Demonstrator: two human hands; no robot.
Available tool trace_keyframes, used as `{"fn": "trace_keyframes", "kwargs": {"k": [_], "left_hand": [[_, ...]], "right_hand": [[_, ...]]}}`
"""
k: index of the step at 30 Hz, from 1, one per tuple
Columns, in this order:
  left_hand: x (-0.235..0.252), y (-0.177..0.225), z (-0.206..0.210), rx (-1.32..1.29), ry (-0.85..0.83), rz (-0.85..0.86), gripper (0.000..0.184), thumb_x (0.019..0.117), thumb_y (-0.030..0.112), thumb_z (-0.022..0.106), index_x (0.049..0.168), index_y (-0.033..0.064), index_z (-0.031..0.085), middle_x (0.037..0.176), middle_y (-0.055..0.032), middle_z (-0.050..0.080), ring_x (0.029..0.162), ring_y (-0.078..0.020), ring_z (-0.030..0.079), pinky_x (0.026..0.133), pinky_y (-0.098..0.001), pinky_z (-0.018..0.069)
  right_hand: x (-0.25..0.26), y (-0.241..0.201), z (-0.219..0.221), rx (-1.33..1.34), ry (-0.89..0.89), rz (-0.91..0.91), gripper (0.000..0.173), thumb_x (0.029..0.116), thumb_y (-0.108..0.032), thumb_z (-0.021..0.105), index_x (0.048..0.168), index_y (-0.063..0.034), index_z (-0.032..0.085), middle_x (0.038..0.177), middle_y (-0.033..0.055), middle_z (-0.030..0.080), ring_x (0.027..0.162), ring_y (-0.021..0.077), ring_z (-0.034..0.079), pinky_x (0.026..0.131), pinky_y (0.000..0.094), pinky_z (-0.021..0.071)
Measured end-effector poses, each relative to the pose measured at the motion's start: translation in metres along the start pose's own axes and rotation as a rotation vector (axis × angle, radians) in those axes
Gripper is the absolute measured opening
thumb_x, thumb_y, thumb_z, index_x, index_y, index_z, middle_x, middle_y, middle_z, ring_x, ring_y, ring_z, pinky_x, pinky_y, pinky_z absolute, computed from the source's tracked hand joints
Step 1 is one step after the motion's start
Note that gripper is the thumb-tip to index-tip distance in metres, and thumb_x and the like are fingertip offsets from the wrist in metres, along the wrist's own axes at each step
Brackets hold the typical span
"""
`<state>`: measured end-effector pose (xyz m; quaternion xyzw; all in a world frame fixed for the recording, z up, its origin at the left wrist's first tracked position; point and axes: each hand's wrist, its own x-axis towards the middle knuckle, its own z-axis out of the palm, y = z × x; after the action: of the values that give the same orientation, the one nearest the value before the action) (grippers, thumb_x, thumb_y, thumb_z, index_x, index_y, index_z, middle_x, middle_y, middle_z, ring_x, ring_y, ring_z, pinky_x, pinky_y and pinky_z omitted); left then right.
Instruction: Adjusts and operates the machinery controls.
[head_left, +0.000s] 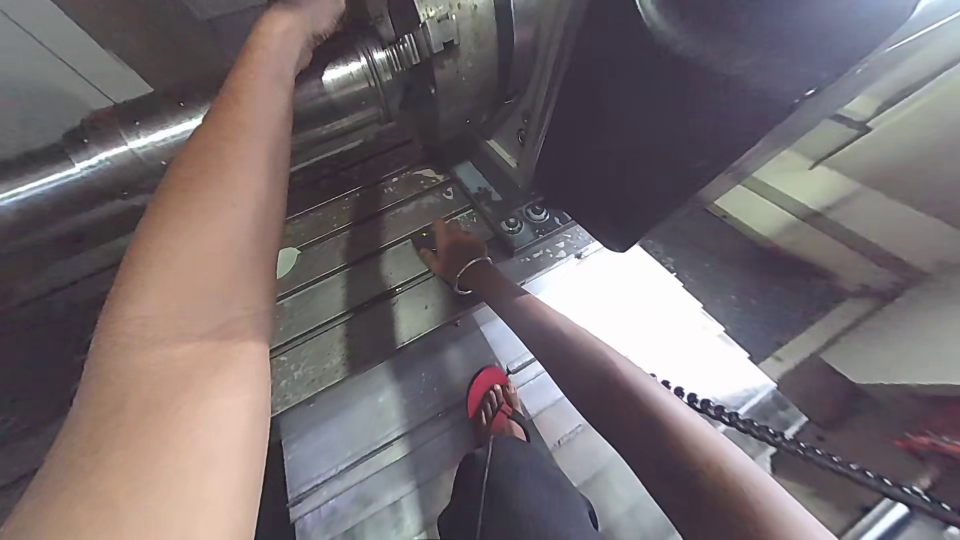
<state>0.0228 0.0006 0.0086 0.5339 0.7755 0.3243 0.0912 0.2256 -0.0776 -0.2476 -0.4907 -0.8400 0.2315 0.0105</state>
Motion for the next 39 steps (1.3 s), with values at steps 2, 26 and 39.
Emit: {"fn": "trace_keyframes", "kwargs": {"k": [2, 26, 39], "left_hand": [[0.006, -0.002, 0.001, 0.026, 0.009, 0.018, 0.036, 0.102, 0.011, 0.046, 0.134, 0.0003, 0.057, 0.134, -0.0226, 0.057, 0.12, -0.0283, 0.057, 0.102, -0.0495, 0.0451], [0.003, -0.003, 0.002, 0.008, 0.018, -0.015, 0.034, 0.1012, 0.015, 0.051, 0.131, 0.0005, 0.058, 0.129, -0.0188, 0.059, 0.115, -0.0234, 0.059, 0.099, -0.0458, 0.0476], [0.005, -0.003, 0.002, -0.008, 0.028, -0.005, 0.035, 0.1016, 0.013, 0.049, 0.132, -0.0008, 0.057, 0.131, -0.0202, 0.057, 0.117, -0.0251, 0.057, 0.1, -0.0465, 0.046]], "right_hand": [[0.0, 0.0, -0.001, 0.002, -0.003, -0.001, 0.064, 0.0983, -0.048, 0.062, 0.148, -0.0106, 0.047, 0.139, 0.0236, 0.057, 0.111, 0.0431, 0.066, 0.086, 0.0617, 0.0549], [0.002, 0.002, 0.003, -0.001, -0.01, -0.013, 0.063, 0.0993, -0.05, 0.06, 0.15, -0.0145, 0.046, 0.141, 0.0231, 0.056, 0.108, 0.0424, 0.068, 0.085, 0.0612, 0.0555], [0.0, 0.005, -0.002, -0.015, -0.034, -0.04, 0.06, 0.0988, -0.047, 0.061, 0.15, -0.0176, 0.048, 0.142, 0.0249, 0.054, 0.109, 0.0442, 0.067, 0.085, 0.0618, 0.0548]]}}
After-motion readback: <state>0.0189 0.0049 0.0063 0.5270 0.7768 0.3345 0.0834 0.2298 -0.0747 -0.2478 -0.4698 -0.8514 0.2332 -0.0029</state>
